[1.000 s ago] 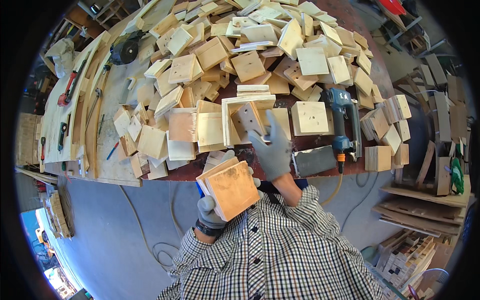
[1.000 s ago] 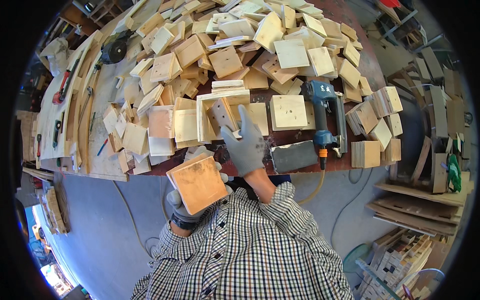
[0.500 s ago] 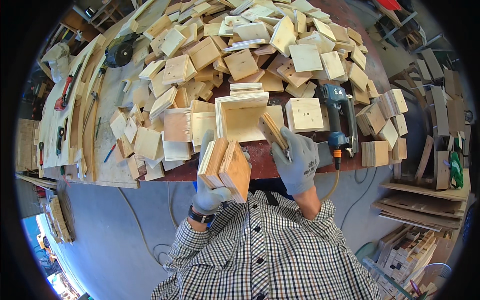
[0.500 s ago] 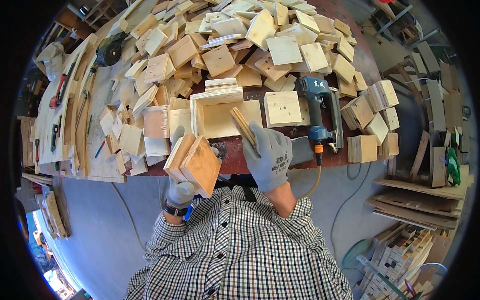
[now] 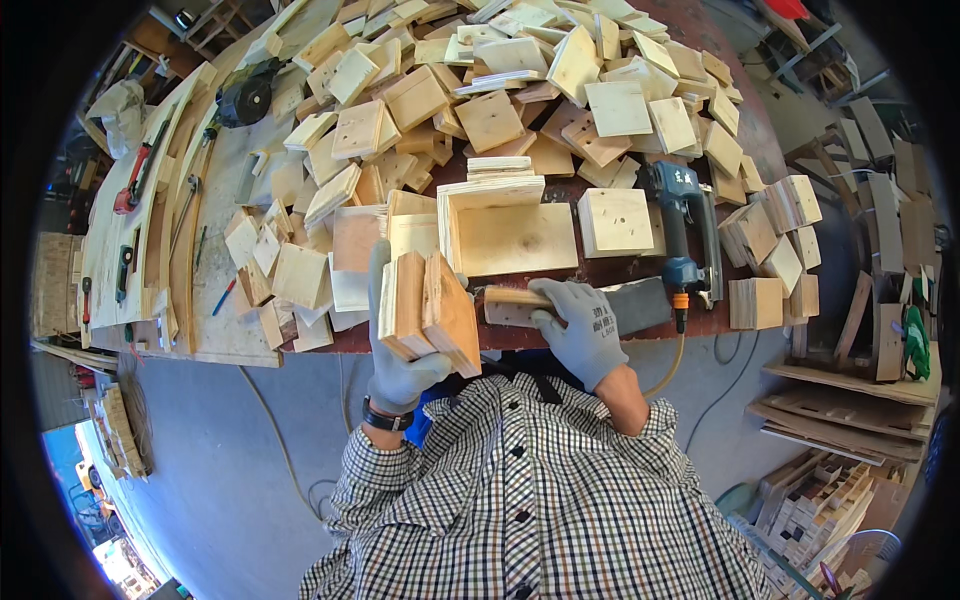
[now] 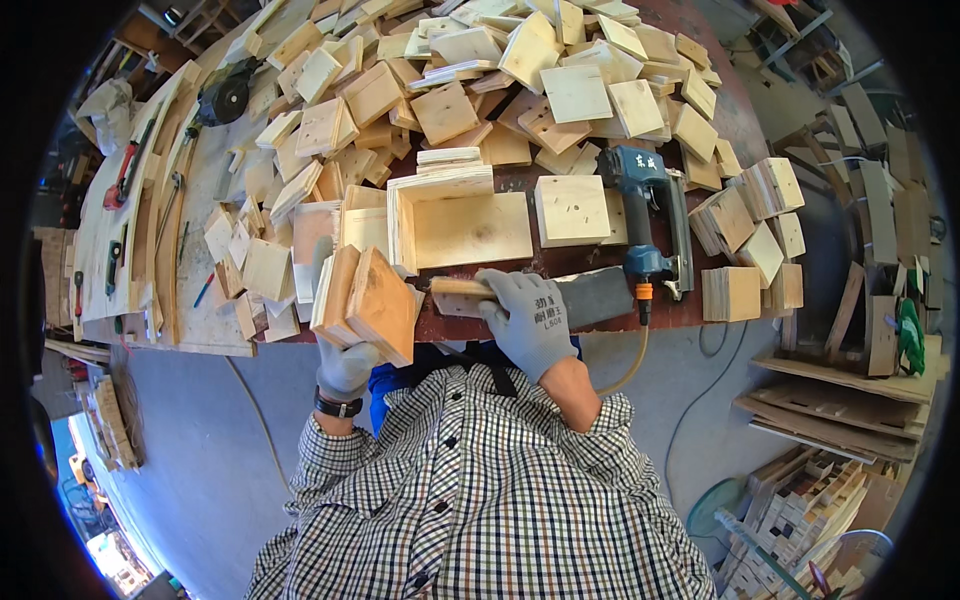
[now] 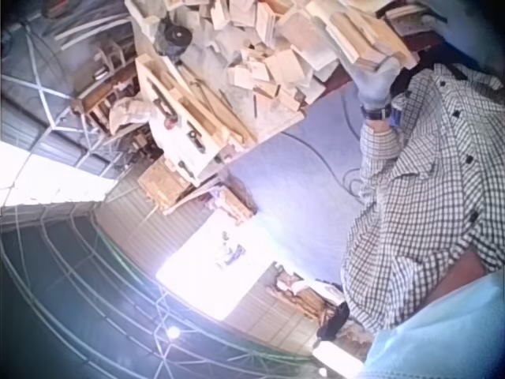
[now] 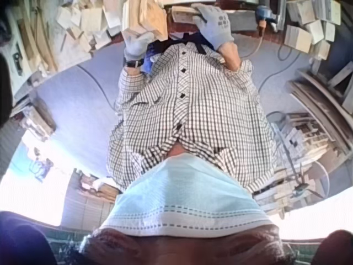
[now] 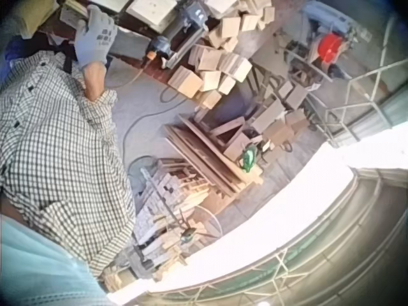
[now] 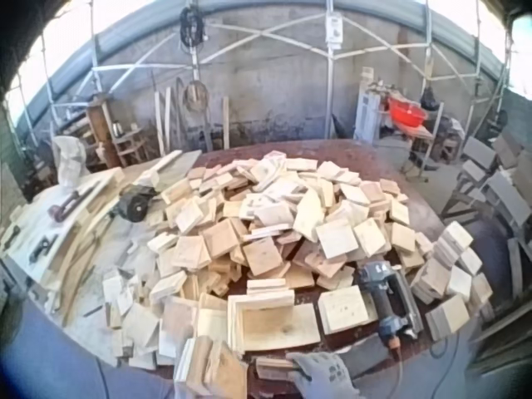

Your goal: The person assembles small wooden boxes by hand, aligning pre-cut pieces and securing them with a pneumatic nail gun. They repeatedly pick up components, fit them together, and fasten joints, stacking completed units on the workbench.

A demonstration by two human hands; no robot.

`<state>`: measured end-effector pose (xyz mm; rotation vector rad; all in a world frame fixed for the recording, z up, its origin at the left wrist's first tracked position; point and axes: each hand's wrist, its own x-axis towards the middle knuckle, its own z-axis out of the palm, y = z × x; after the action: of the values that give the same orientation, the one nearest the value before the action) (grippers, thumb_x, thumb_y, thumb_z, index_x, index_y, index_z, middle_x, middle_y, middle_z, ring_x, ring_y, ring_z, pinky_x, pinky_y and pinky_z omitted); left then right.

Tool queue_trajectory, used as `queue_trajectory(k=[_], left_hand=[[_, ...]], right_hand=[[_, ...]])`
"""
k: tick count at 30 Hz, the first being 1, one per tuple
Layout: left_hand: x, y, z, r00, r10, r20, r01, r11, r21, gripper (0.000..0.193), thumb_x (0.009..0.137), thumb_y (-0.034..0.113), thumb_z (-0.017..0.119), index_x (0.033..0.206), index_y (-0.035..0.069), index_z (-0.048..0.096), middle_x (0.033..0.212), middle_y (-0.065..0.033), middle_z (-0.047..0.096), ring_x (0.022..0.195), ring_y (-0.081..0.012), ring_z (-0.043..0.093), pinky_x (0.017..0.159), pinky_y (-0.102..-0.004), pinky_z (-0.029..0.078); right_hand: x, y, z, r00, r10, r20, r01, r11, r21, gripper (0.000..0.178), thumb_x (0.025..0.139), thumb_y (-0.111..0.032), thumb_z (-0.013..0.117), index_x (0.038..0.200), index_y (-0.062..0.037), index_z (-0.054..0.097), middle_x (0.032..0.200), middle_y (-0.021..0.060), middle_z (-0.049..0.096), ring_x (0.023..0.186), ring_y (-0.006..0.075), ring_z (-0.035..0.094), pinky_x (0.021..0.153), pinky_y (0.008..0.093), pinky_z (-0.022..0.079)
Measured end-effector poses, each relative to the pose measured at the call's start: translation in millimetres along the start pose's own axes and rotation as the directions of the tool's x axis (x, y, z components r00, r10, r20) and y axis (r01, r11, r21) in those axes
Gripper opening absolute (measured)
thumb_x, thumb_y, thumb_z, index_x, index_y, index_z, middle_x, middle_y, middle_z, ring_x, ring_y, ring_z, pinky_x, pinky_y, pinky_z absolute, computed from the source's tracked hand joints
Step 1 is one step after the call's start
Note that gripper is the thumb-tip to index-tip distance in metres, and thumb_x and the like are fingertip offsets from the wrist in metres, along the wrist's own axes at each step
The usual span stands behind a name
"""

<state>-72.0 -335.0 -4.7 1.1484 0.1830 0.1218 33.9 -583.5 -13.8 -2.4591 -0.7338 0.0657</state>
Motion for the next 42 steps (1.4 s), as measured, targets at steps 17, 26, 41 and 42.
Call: queue_trajectory(k=[17, 26, 41, 42], left_hand=[[69.1, 4.5, 52.3, 0.799, 0.342, 0.495, -0.571, 0.172, 0.803, 0.112, 0.07, 0.036, 0.09, 0.156, -0.006, 0.032, 0.152, -0.0307, 0.042, 0.14, -0.0494, 0.044, 0.119, -0.0545, 0.036], [66.5, 12.4, 11.5, 0.891, 0.453, 0.016, -0.27, 0.501, 0.823, 0.068, 0.088, -0.008, 0.057, 0.154, 0.005, 0.048, 0.152, -0.0177, 0.05, 0.137, -0.0359, 0.053, 0.114, -0.0441, 0.044], [92.0, 27.6, 19.2, 0.892, 0.129, 0.433, -0.435, -0.012, 0.9, 0.068, 0.084, 0.017, 0.073, 0.149, 0.009, 0.054, 0.159, -0.0154, 0.047, 0.147, -0.0405, 0.041, 0.122, -0.0524, 0.033], [91.7, 25.6, 20.2, 0.89, 0.109, 0.443, -0.446, -0.004, 0.895, 0.068, 0.084, 0.021, 0.075, 0.148, 0.01, 0.055, 0.159, -0.0155, 0.047, 0.148, -0.0405, 0.04, 0.122, -0.0528, 0.032]], right_hand=[[36.4, -50.5, -28.6, 0.977, 0.192, 0.089, -0.211, 0.912, 0.351, 0.08, 0.082, -0.045, 0.077, 0.142, 0.0002, 0.049, 0.106, 0.0246, 0.072, 0.091, 0.0394, 0.075, 0.081, 0.0467, 0.06], [91.4, -66.1, 8.1, 0.962, 0.272, -0.002, -0.269, 0.951, -0.155, 0.093, 0.086, -0.052, 0.076, 0.146, 0.0082, 0.039, 0.108, 0.0223, 0.068, 0.092, 0.0352, 0.072, 0.078, 0.0434, 0.059], [72.7, -36.3, 11.6, 0.975, 0.166, 0.146, -0.184, 0.976, 0.114, 0.089, 0.093, -0.052, 0.069, 0.156, 0.0012, 0.035, 0.132, 0.0281, 0.061, 0.12, 0.044, 0.062, 0.102, 0.0484, 0.051], [74.4, -33.3, 9.0, 0.964, 0.185, 0.19, -0.216, 0.963, 0.161, 0.086, 0.094, -0.05, 0.067, 0.157, -0.0003, 0.035, 0.133, 0.0284, 0.06, 0.121, 0.0445, 0.062, 0.103, 0.0485, 0.051]])
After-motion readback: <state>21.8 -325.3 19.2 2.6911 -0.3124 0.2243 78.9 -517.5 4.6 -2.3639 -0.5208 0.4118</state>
